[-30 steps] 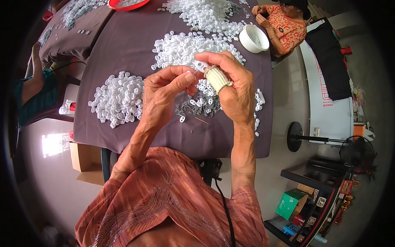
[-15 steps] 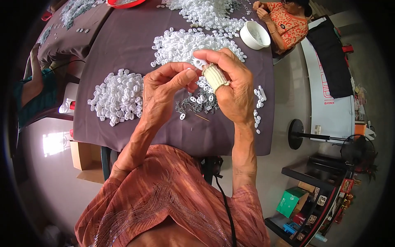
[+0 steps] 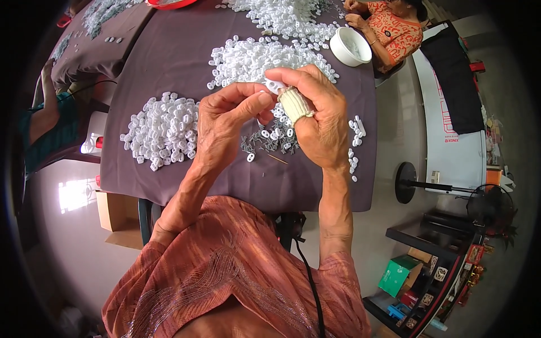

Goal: The person assembles small white plastic components by manually attaching metal clips to them.

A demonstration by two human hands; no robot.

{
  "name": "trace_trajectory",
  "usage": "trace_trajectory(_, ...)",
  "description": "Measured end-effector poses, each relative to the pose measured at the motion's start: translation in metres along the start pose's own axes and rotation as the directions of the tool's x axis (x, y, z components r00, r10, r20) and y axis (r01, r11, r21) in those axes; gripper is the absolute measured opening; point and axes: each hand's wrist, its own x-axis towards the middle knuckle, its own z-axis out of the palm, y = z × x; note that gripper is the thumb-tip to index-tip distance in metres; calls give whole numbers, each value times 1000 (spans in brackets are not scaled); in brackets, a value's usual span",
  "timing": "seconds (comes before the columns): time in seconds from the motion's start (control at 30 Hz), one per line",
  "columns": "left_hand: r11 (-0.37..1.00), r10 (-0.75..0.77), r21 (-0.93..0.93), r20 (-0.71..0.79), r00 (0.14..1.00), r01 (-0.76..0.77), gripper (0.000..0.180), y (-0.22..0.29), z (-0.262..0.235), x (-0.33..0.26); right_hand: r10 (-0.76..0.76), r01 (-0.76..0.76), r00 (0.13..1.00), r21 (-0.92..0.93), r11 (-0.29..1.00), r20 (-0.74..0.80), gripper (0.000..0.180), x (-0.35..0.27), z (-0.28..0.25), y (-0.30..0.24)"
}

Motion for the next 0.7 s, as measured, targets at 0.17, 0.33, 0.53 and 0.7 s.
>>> trace_trajectory(0.17, 1000, 9, 9, 8, 1000, -9, 16, -1, -1, 0, -8, 8, 1000, -13, 1000, 0, 46, -2, 0, 1)
trace_trajectory(0.33, 999, -26, 27, -16, 1000, 26, 19, -2, -1, 0, -33, 33, 999, -13, 999, 3, 46, -2, 2, 1)
trace_trajectory(0.53, 1000, 9, -6, -28, 1000, -9, 20, -7, -1, 2, -59, 58, 998, -21, 998, -25, 45, -4, 3, 6)
trace_trajectory(0.7, 1000, -20, 1, -20, 1000, 20, 21, -7, -2, 3, -60, 59, 998, -44, 997, -17, 43, -5, 3, 8)
